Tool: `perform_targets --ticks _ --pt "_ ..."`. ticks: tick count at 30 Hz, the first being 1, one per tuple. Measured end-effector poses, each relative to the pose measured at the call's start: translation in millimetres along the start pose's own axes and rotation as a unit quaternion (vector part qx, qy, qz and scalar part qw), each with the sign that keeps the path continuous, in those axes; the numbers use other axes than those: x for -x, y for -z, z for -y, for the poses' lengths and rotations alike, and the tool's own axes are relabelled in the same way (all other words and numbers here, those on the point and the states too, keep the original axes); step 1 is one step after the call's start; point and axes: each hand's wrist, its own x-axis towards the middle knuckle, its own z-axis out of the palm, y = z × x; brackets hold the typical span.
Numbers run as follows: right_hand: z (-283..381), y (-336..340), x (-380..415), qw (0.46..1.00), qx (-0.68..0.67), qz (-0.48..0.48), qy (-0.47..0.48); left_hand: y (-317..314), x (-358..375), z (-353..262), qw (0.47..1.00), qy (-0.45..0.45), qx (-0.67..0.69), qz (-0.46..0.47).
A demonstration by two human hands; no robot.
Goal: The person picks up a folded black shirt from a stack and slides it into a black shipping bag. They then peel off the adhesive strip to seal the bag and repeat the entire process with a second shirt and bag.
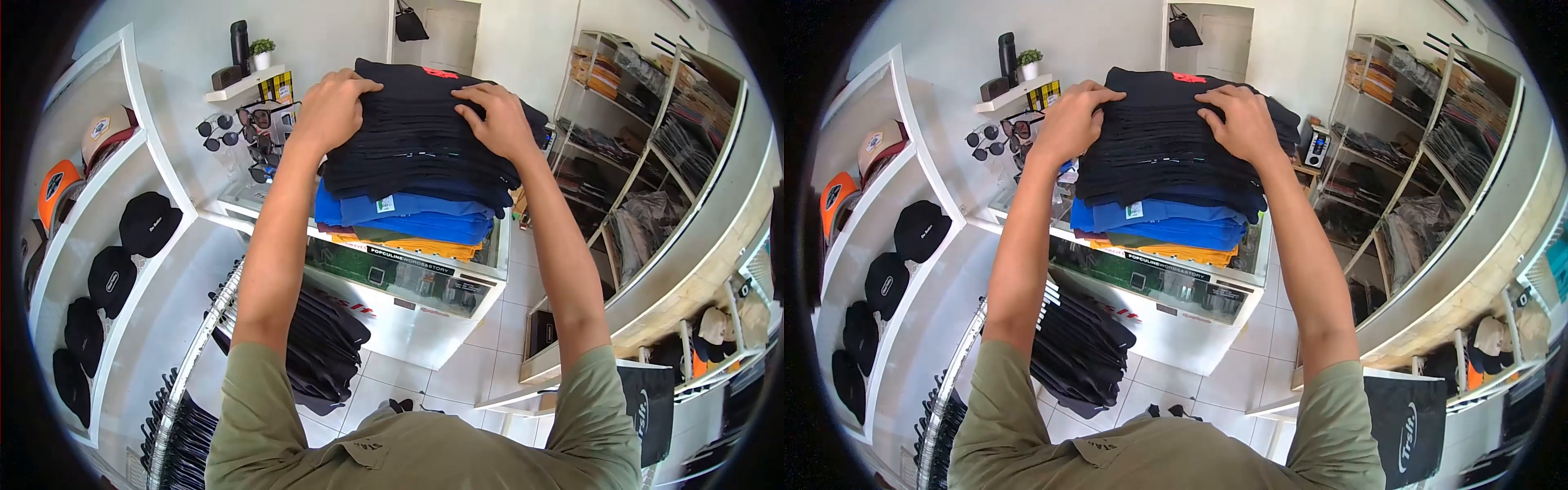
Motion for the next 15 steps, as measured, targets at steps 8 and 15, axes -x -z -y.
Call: perform_targets --ticks 8,15 --pt "-4.0 12.0 -11.7 0.991 -0.109 0.040 -0.065 -8.5 -27.3 16.5 0.989 -0.008 0.144 -0.022" --pt "6.5 14.0 -17.4 0.995 0.082 -0.030 -0.048 -2.2 -41.1 -8.4 0.975 -0.050 0.079 -0.201"
